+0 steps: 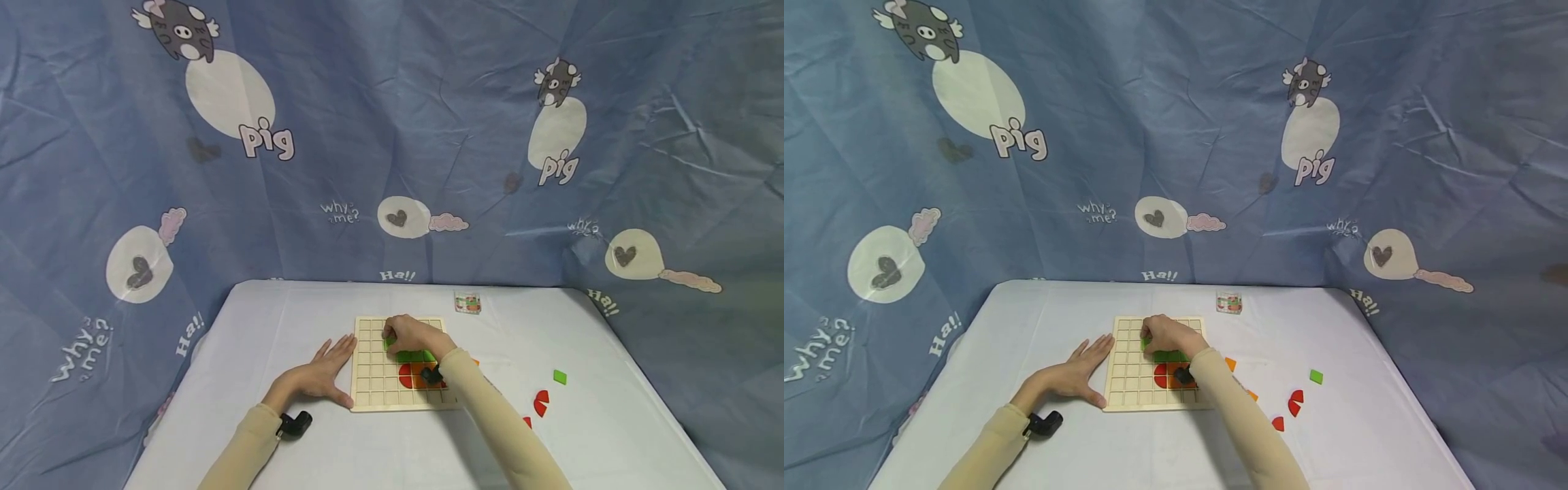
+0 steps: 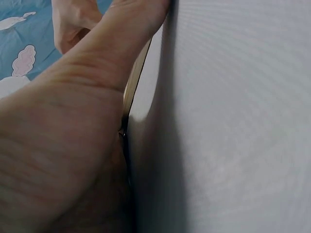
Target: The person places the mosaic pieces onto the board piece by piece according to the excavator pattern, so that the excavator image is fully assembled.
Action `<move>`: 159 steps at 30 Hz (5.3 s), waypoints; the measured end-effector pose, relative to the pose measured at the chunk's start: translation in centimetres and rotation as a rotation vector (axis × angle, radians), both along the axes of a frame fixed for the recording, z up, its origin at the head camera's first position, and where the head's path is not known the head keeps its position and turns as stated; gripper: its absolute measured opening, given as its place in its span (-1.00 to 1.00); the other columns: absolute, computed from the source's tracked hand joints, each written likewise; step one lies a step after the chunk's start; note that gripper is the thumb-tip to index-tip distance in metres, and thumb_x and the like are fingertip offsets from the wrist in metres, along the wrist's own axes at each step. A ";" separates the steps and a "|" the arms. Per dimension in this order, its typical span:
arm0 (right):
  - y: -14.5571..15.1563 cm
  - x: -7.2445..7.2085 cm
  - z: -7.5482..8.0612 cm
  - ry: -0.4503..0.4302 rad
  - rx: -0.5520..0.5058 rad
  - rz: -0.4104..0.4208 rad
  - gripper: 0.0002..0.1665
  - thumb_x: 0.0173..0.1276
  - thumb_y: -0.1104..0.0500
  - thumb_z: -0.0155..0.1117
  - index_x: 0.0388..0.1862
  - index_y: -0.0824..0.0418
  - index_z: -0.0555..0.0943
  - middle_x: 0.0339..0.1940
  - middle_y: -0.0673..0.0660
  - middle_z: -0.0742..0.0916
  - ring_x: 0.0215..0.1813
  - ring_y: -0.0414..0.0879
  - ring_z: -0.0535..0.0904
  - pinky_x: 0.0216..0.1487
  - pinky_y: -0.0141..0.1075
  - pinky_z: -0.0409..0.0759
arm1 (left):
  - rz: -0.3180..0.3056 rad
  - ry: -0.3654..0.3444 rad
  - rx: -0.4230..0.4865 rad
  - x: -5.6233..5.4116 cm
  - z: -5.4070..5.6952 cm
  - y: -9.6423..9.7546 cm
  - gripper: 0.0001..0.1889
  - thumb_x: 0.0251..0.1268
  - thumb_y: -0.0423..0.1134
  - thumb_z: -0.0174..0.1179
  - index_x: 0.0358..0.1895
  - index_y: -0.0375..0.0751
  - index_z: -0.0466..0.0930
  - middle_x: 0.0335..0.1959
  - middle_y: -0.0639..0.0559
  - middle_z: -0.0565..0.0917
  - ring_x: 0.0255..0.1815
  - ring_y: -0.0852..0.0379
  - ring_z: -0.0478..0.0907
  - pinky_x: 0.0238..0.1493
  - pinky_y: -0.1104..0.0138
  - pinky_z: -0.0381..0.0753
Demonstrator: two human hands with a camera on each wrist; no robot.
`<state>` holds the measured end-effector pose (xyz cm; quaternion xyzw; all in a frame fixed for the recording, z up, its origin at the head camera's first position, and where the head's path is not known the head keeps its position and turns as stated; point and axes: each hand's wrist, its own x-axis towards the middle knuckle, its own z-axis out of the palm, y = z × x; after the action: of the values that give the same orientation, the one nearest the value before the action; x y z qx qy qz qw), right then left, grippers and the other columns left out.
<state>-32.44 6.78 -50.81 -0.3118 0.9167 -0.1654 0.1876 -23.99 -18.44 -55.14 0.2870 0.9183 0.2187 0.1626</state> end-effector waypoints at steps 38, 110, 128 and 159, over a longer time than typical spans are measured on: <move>20.8 2.2 -1.8 -0.103 -0.260 -0.432 -0.90 0.30 0.20 0.31 -0.31 0.24 0.68 -0.42 0.03 0.70 -0.39 -0.18 0.50 -0.36 -0.38 0.52 | 0.024 0.009 -0.013 0.0 0.2 0.1 0.46 -0.30 0.48 0.35 0.54 -0.32 -0.30 0.59 -0.19 -0.25 0.61 -0.13 -0.35 0.54 -0.11 -0.43; 1.6 0.7 -1.4 0.062 -0.197 -0.018 -0.82 0.24 0.14 0.40 -0.17 0.07 0.70 -0.20 -0.07 0.66 -0.22 -0.27 0.53 -0.13 -0.46 0.58 | 0.003 0.011 0.002 0.0 0.2 0.1 0.43 -0.24 0.42 0.38 0.54 -0.31 -0.33 0.59 -0.19 -0.27 0.61 -0.13 -0.37 0.55 -0.11 -0.42; 7.7 2.6 0.3 0.104 -0.335 -0.126 -0.70 0.22 0.10 0.43 -0.12 0.20 0.62 -0.27 0.02 0.67 -0.29 -0.19 0.51 -0.26 -0.38 0.56 | 0.017 -0.009 -0.009 0.0 0.0 0.5 0.45 -0.28 0.43 0.39 0.55 -0.28 -0.33 0.59 -0.16 -0.29 0.61 -0.09 -0.38 0.55 -0.08 -0.47; 19.2 4.0 -2.8 0.050 -0.170 -0.550 -0.77 0.11 0.21 0.47 -0.31 0.21 0.60 -0.41 0.03 0.64 -0.36 -0.17 0.51 -0.34 -0.35 0.53 | 0.017 0.014 -0.009 0.1 0.2 0.3 0.45 -0.28 0.47 0.35 0.54 -0.31 -0.30 0.59 -0.19 -0.25 0.61 -0.13 -0.33 0.55 -0.11 -0.42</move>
<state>-28.41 25.99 -53.59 -0.0700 0.9540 -0.2787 0.0860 -23.92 -18.15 -54.98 0.2800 0.9228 0.2139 0.1556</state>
